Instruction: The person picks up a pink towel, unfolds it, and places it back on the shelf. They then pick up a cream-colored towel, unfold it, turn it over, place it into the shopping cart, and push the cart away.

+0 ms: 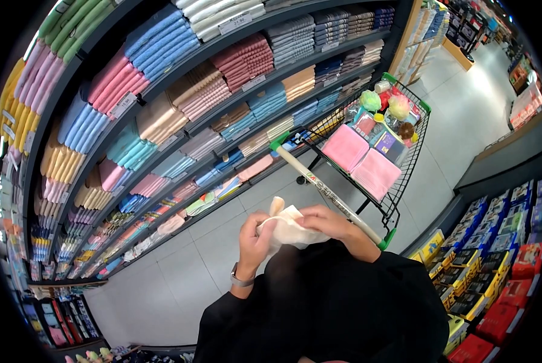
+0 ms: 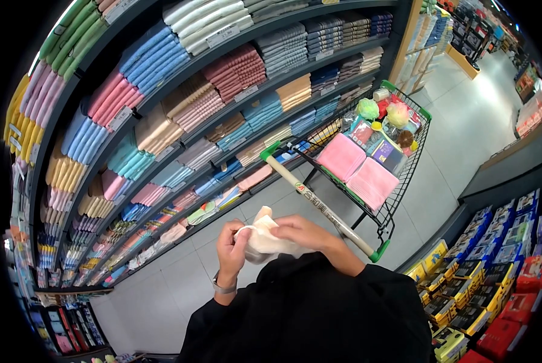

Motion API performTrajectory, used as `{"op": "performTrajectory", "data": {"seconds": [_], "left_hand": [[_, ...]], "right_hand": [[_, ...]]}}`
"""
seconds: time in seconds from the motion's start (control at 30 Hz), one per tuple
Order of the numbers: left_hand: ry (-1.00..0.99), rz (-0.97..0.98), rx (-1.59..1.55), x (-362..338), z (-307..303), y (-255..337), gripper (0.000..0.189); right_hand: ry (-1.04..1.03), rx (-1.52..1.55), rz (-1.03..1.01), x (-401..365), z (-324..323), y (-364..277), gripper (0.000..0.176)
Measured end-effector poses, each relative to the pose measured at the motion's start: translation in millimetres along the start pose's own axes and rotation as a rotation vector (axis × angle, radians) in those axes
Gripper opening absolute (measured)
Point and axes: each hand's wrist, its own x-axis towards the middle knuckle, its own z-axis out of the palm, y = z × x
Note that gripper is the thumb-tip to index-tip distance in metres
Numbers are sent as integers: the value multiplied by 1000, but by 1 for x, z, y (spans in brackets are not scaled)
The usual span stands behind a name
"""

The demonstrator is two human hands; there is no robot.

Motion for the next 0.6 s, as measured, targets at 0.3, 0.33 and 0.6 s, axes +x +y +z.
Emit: {"op": "performTrajectory", "data": {"seconds": [0.3,0.33,0.6], "left_hand": [[-61,45,97,1,9,6,8],[-62,58,102,0,9,4,8],[-37,253,225,4,1,7,7]], "right_hand": [[83,-156,-108,5,19,8,30],[99,-158,-125,4,21,9,30],[209,-92,-100,1,15,8,32]]}}
